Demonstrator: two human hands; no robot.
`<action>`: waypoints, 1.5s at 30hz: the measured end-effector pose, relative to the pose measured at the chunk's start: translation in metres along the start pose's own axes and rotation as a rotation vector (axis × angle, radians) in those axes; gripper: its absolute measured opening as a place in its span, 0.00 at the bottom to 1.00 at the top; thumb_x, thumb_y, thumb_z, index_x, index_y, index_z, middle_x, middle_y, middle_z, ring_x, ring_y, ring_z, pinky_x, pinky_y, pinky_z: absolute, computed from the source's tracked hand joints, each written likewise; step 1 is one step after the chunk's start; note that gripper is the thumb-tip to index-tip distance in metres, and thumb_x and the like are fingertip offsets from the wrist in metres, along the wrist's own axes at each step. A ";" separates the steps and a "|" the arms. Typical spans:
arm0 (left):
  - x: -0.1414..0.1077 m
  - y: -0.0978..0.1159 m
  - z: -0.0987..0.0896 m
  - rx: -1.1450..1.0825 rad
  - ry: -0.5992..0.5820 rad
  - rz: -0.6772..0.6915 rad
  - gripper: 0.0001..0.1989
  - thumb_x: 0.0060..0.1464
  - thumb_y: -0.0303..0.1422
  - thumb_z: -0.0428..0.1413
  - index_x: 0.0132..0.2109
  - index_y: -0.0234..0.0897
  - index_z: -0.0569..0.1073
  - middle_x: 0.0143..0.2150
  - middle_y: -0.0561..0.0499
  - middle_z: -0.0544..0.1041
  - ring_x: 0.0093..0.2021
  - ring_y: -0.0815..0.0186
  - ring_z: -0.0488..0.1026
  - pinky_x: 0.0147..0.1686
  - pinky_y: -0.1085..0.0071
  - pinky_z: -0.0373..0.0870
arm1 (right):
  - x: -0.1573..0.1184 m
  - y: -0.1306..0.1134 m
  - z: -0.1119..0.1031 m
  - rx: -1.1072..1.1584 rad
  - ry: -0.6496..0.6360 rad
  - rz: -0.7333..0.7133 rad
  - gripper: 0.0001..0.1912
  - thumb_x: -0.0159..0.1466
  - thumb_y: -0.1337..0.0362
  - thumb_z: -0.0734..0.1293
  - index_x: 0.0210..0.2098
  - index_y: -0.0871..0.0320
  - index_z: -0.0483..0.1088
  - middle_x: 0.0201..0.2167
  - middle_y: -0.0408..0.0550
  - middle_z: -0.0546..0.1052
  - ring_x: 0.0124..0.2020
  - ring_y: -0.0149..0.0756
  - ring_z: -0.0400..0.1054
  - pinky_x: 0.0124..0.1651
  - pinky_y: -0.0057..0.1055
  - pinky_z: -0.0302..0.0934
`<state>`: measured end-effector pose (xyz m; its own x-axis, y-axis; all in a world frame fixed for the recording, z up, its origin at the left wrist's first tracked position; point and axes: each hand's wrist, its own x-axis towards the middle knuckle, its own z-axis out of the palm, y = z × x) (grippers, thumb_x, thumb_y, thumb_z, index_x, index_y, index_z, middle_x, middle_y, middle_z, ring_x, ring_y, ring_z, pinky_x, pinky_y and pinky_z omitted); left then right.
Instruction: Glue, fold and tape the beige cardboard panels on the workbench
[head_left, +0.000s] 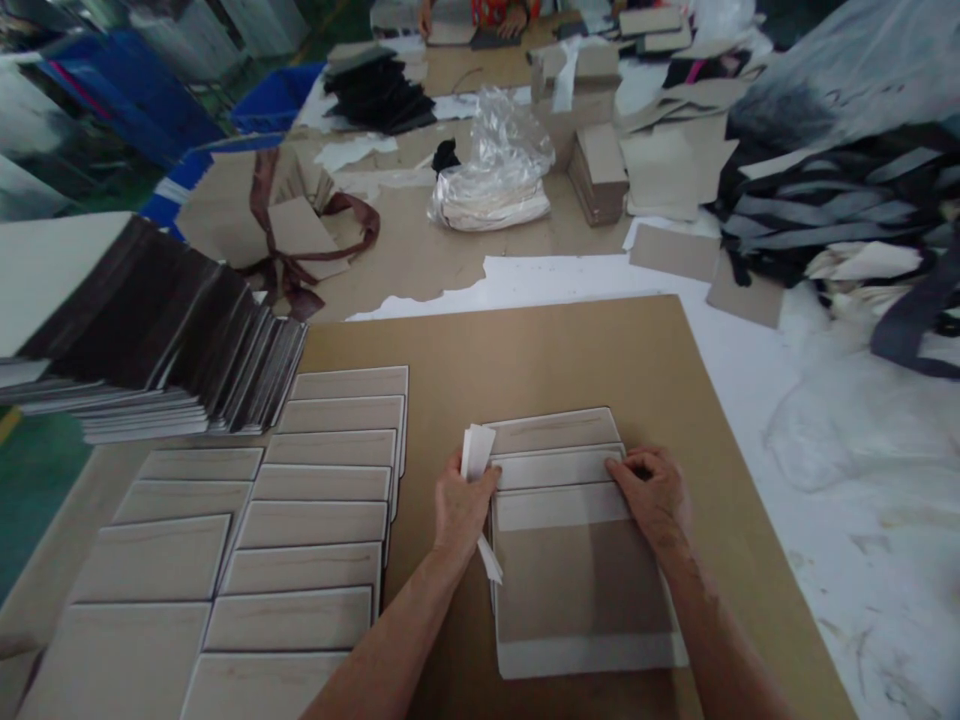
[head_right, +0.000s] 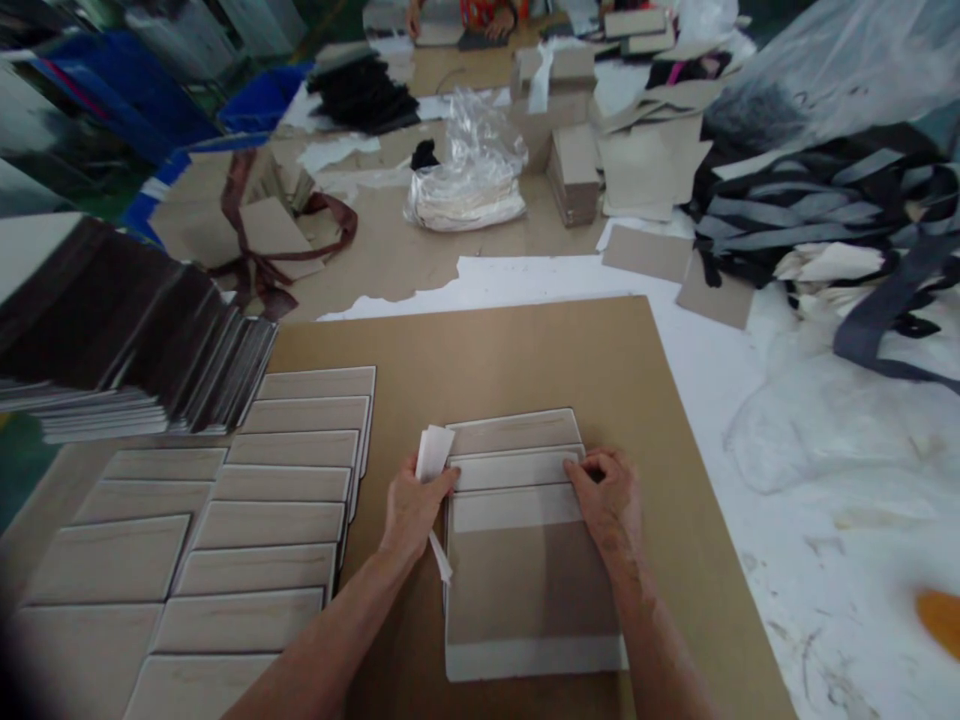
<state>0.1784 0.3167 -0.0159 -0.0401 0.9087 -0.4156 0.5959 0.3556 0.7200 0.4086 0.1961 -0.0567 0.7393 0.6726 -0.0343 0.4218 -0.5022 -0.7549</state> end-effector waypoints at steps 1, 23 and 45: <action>0.000 0.000 0.000 0.004 -0.001 -0.001 0.17 0.44 0.34 0.62 0.43 0.33 0.73 0.28 0.52 0.78 0.27 0.64 0.74 0.27 0.72 0.66 | 0.000 -0.001 0.000 -0.001 -0.002 -0.001 0.14 0.54 0.52 0.69 0.20 0.55 0.71 0.33 0.49 0.72 0.37 0.40 0.67 0.43 0.36 0.60; 0.000 -0.002 0.001 0.092 0.019 0.034 0.16 0.46 0.38 0.61 0.42 0.36 0.72 0.30 0.51 0.78 0.30 0.62 0.75 0.30 0.71 0.67 | 0.013 -0.009 -0.004 -0.105 -0.126 0.161 0.15 0.52 0.51 0.69 0.19 0.56 0.70 0.31 0.46 0.71 0.32 0.37 0.66 0.37 0.34 0.57; 0.002 -0.004 0.006 0.172 -0.032 0.150 0.10 0.50 0.35 0.58 0.41 0.37 0.73 0.31 0.52 0.77 0.31 0.63 0.74 0.33 0.71 0.67 | 0.023 -0.003 -0.004 -0.153 -0.126 0.138 0.14 0.50 0.52 0.69 0.23 0.55 0.68 0.28 0.45 0.71 0.29 0.38 0.66 0.33 0.33 0.57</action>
<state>0.1806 0.3164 -0.0227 0.0831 0.9402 -0.3302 0.7213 0.1719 0.6710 0.4264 0.2106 -0.0527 0.7283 0.6494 -0.2186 0.4029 -0.6639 -0.6300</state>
